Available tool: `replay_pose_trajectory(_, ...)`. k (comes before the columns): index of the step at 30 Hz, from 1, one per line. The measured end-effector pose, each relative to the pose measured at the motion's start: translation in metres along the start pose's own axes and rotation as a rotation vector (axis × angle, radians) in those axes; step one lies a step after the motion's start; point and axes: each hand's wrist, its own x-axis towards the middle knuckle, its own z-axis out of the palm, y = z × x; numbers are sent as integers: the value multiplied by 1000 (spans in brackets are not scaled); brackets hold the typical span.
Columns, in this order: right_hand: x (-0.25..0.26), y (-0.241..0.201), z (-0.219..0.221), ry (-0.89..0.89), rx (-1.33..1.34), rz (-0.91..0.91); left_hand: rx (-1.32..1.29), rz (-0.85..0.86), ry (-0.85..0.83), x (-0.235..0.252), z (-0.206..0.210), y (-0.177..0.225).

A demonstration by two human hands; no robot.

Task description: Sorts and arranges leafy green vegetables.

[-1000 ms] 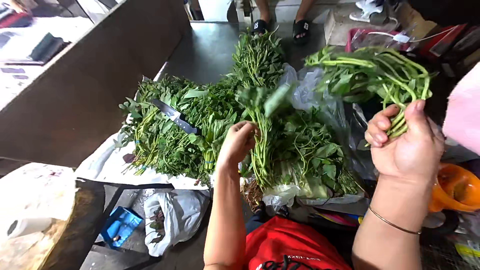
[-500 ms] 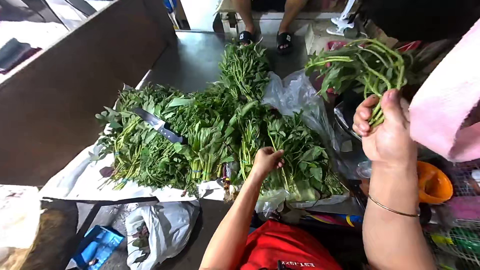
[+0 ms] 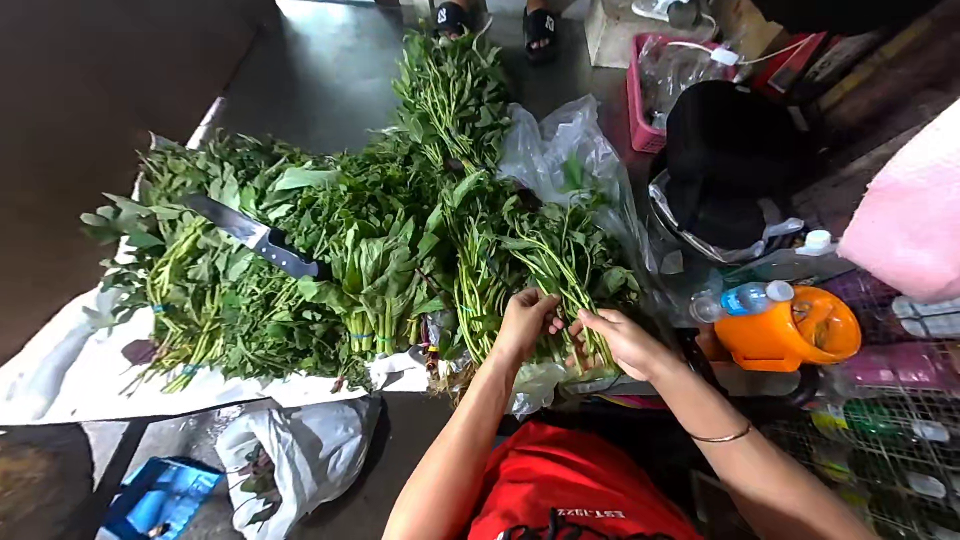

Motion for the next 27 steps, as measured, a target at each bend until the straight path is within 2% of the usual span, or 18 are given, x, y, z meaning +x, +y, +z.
replay_pose_trajectory(8,0,-6,-13,-8,22,20,-15,69,13,-3,4,2)
replay_pose_trajectory(13,-1,-11,-15,64,44,-39,103,130,88,-13,-7,6)
replay_pose_trajectory(16,-2,-16,-20,80,3,-87,76,133,93,-18,-14,15)
replay_pose_trajectory(21,-5,-12,-14,-7,-136,-76,24,89,31,-19,-5,28)
replay_pose_trajectory(27,-6,-2,-1,-80,-42,-41,147,134,-8,-7,6,5)
